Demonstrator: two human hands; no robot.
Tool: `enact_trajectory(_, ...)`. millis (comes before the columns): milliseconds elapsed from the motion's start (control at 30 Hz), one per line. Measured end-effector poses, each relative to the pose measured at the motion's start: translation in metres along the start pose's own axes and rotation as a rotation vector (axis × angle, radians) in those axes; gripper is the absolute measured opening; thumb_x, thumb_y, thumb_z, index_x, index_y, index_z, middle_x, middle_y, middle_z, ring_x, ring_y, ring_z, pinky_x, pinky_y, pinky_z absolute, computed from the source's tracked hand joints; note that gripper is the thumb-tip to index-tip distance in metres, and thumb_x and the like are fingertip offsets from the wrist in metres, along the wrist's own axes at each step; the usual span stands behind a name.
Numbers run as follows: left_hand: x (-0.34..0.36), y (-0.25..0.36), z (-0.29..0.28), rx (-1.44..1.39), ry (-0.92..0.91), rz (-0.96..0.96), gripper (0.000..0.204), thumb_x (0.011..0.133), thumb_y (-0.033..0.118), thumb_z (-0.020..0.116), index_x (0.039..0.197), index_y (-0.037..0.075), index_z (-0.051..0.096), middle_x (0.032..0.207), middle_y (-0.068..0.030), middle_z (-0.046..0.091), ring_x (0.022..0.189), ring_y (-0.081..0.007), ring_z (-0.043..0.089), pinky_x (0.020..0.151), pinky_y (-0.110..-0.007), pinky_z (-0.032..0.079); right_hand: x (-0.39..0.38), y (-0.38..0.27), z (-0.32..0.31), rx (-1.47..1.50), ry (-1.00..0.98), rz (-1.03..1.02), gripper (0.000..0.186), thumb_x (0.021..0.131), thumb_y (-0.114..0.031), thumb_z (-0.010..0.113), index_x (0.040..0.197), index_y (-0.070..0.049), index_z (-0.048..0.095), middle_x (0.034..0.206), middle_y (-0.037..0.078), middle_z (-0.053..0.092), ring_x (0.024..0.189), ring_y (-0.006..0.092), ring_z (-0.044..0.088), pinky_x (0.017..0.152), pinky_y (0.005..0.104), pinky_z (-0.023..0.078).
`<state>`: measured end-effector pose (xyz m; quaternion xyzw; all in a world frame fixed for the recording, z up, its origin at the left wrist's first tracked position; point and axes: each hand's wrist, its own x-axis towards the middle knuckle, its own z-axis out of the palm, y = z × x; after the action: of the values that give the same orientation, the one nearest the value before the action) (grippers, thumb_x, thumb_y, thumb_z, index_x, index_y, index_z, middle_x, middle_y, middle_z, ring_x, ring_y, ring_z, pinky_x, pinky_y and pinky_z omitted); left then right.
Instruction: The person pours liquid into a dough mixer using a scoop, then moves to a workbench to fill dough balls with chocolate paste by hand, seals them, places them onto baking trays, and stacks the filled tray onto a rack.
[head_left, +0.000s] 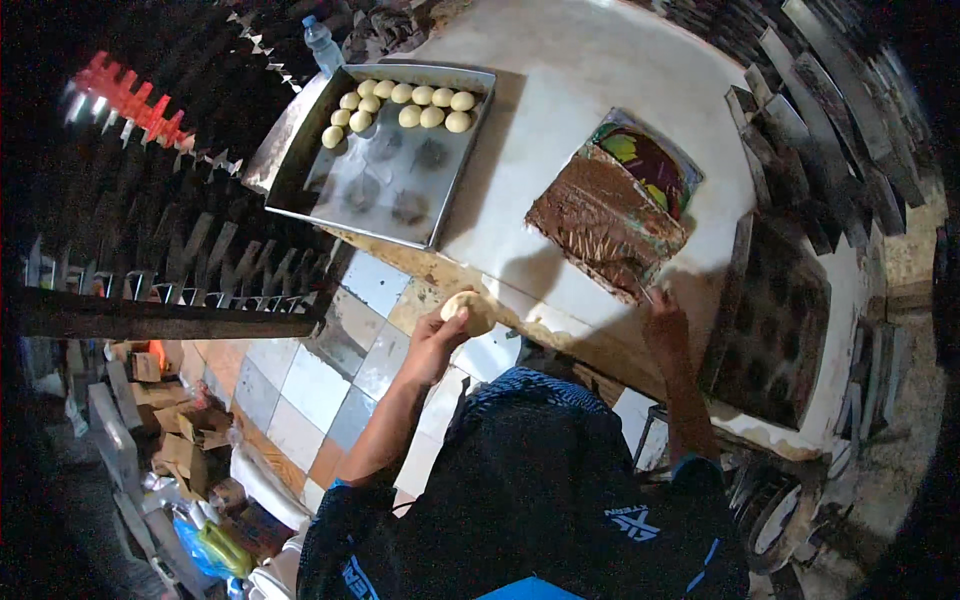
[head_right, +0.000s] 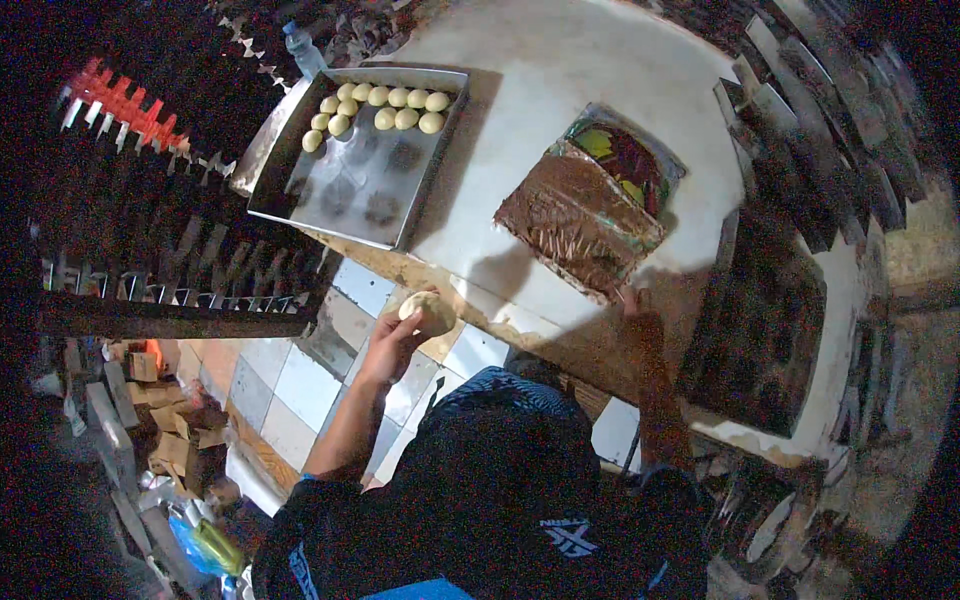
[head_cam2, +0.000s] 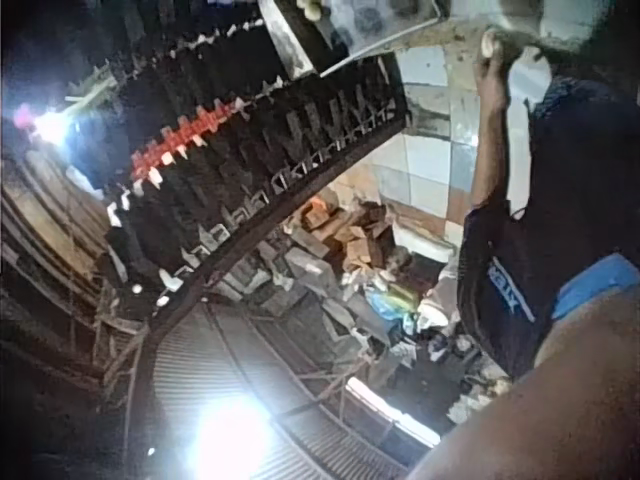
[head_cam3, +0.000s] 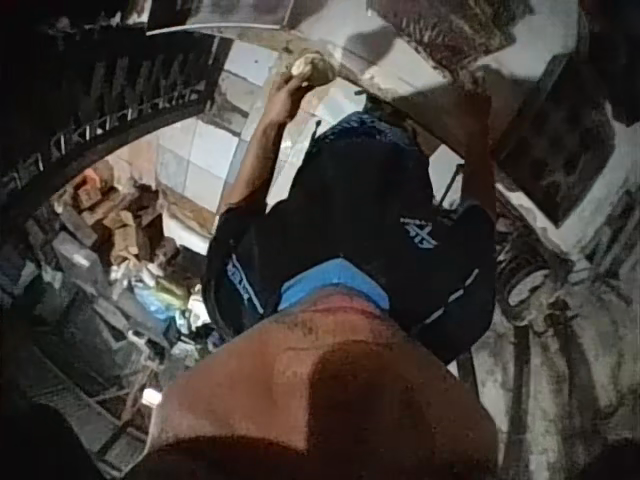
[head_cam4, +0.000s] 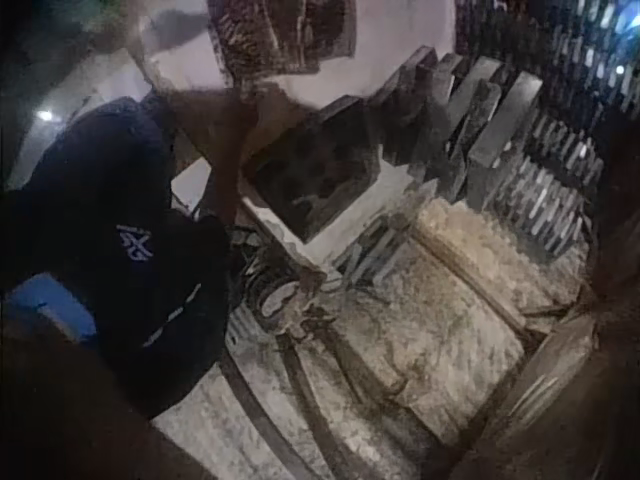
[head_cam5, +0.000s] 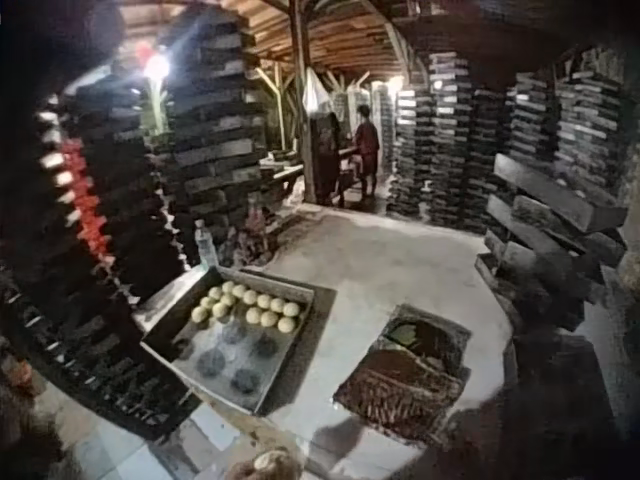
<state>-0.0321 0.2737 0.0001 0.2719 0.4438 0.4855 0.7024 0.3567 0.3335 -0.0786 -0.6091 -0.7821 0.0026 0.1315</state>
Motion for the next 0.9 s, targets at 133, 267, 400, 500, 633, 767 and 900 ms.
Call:
enact_trajectory(133,0.024,-0.005,0.007,-0.049,0.185,0.049,0.041,0.093,0.021,0.051,0.13,0.003,0.045,0.116,-0.0098,0.058,0.105,-0.0201,0.058,0.092,-0.035,0.046,0.027,-0.028,-0.011,0.391,-0.137,0.031,0.05,0.075,0.001,0.054,0.123,-0.013,0.053,0.098,0.019,0.06,0.079,0.0365,0.06,0.066,0.0433,0.049)
enact_trajectory(267,0.04,-0.016,0.023,-0.136,0.225,0.1,0.045,0.095,0.022,0.046,0.136,0.006,0.037,0.121,-0.0104,0.055,0.108,-0.0204,0.056,0.092,-0.036,0.046,0.077,-0.047,0.011,0.221,-0.054,-0.163,0.057,0.074,0.003,0.052,0.128,-0.015,0.05,0.104,0.021,0.06,0.074,0.0367,0.062,0.059,0.0441,0.049)
enact_trajectory(400,0.042,-0.021,0.034,-0.197,0.237,0.112,0.045,0.096,0.021,0.044,0.137,0.005,0.036,0.124,-0.0116,0.053,0.111,-0.0204,0.054,0.091,-0.034,0.046,0.109,-0.053,0.018,0.123,-0.253,-0.253,0.052,0.072,0.006,0.05,0.121,-0.011,0.054,0.099,0.019,0.06,0.08,0.0354,0.061,0.067,0.0432,0.051)
enact_trajectory(500,0.044,-0.022,0.037,-0.231,0.241,0.123,0.044,0.095,0.021,0.045,0.135,0.003,0.038,0.124,-0.012,0.053,0.112,-0.0206,0.053,0.092,-0.034,0.045,0.126,-0.046,0.004,0.351,-0.418,-0.271,0.042,0.072,0.004,0.05,0.113,-0.004,0.059,0.082,0.019,0.062,0.07,0.0355,0.061,0.061,0.0416,0.049)
enact_trajectory(633,0.06,-0.025,0.05,-0.216,0.281,0.082,0.042,0.094,0.022,0.048,0.13,0.001,0.043,0.121,-0.0124,0.055,0.113,-0.0217,0.052,0.096,-0.036,0.042,0.139,-0.022,-0.013,0.97,-0.891,0.072,0.021,0.085,-0.009,0.052,0.098,0.006,0.061,0.061,0.006,0.06,0.057,0.0223,0.058,0.052,0.0359,0.042)
enact_trajectory(767,0.09,-0.03,0.079,-0.35,0.284,-0.01,0.038,0.093,0.026,0.05,0.12,0.0,0.049,0.113,-0.0145,0.058,0.106,-0.0223,0.056,0.091,-0.036,0.046,0.101,-0.031,0.0,1.361,-0.337,-0.169,0.017,0.089,-0.009,0.051,0.087,0.004,0.061,0.061,-0.002,0.043,0.055,0.0072,0.038,0.049,0.0221,0.033)
enact_trajectory(900,0.108,-0.034,0.11,-0.429,0.091,-0.29,0.04,0.094,0.032,0.047,0.119,0.0,0.049,0.109,-0.0138,0.058,0.103,-0.0223,0.056,0.088,-0.031,0.048,0.065,-0.034,0.014,0.883,0.237,-0.376,0.018,0.089,-0.011,0.053,0.097,0.002,0.062,0.068,0.003,0.052,0.059,0.0169,0.046,0.057,0.0306,0.043)
